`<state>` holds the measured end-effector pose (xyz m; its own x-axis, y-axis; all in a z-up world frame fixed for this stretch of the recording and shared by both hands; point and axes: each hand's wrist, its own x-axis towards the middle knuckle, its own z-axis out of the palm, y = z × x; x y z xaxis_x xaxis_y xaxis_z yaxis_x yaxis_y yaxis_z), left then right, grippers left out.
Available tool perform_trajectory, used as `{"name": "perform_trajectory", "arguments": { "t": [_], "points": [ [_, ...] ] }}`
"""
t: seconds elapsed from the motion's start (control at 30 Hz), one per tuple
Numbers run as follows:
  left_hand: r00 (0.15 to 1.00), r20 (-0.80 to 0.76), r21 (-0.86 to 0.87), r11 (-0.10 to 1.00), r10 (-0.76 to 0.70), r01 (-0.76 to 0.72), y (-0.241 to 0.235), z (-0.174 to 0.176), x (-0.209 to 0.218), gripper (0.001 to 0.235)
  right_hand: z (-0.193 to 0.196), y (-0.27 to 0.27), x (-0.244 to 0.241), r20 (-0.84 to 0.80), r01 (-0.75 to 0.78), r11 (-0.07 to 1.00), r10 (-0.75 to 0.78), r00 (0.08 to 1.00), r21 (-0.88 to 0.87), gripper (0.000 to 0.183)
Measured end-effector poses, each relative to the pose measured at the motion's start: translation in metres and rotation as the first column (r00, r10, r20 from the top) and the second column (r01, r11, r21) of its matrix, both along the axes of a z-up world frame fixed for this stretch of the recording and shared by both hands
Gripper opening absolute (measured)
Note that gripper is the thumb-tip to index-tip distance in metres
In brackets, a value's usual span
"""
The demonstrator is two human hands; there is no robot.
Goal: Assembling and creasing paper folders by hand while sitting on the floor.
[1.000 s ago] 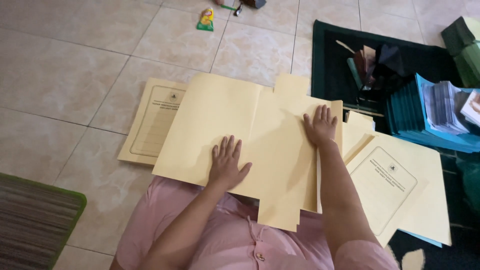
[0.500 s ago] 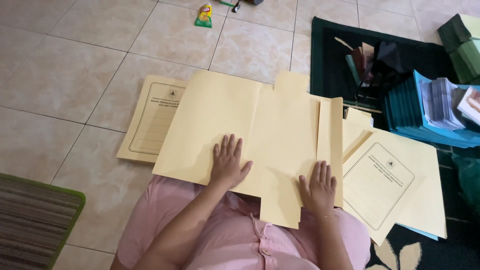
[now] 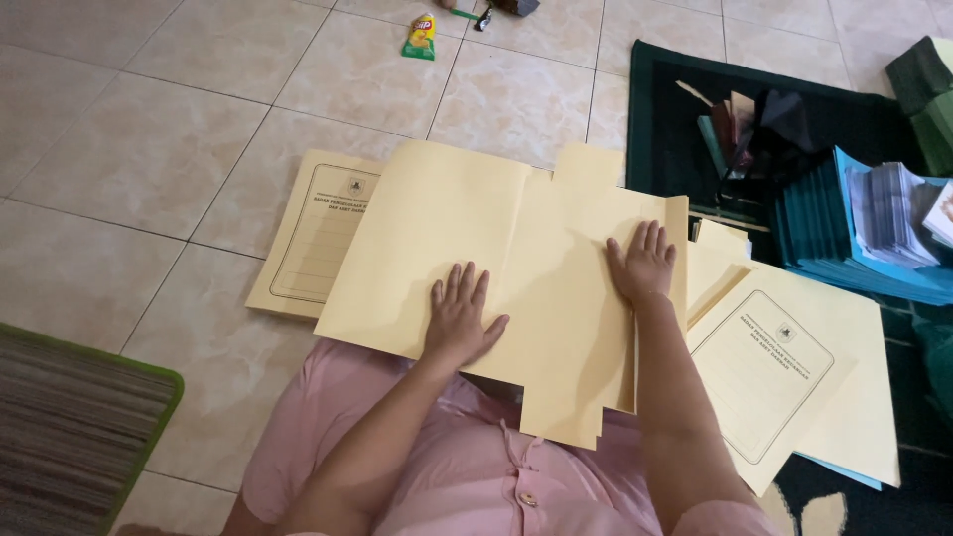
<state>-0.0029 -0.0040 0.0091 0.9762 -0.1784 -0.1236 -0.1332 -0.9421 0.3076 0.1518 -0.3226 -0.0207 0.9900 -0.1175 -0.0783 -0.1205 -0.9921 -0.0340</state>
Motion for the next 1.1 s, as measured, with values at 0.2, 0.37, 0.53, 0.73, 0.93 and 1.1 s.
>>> {"name": "perform_trajectory", "arguments": {
  "t": [0.2,0.37,0.53,0.73,0.93,1.1],
  "points": [
    [1.000,-0.029,0.010,1.000,0.010,-0.009,0.000,0.008,0.000,0.083,0.013,0.019,-0.075,0.000,-0.032,0.999,0.032,0.999,-0.037,0.087],
    [1.000,-0.028,0.012,1.000,0.005,-0.005,-0.001,0.005,-0.002,0.082,0.032,0.041,-0.153,-0.020,-0.001,1.000,0.001,1.000,0.022,0.087],
    [0.997,-0.082,0.047,0.999,-0.008,0.012,-0.006,-0.004,0.008,0.082,0.038,0.044,-0.165,-0.065,0.009,0.996,-0.003,0.998,0.084,0.089],
    [0.998,-0.057,0.002,0.999,-0.037,0.038,-0.030,-0.013,0.071,0.080,0.042,0.047,-0.164,-0.075,0.016,0.997,-0.011,0.997,0.076,0.091],
    [0.992,0.107,0.040,0.998,-0.059,0.055,-0.062,-0.037,0.163,0.080,0.045,0.047,-0.163,-0.107,0.049,0.992,-0.037,0.994,0.112,0.089],
    [0.986,0.153,0.034,0.998,-0.064,0.060,-0.067,-0.030,0.140,0.082,0.044,0.045,-0.162,-0.094,0.045,0.989,-0.032,0.995,0.138,0.089]
  ]
}}
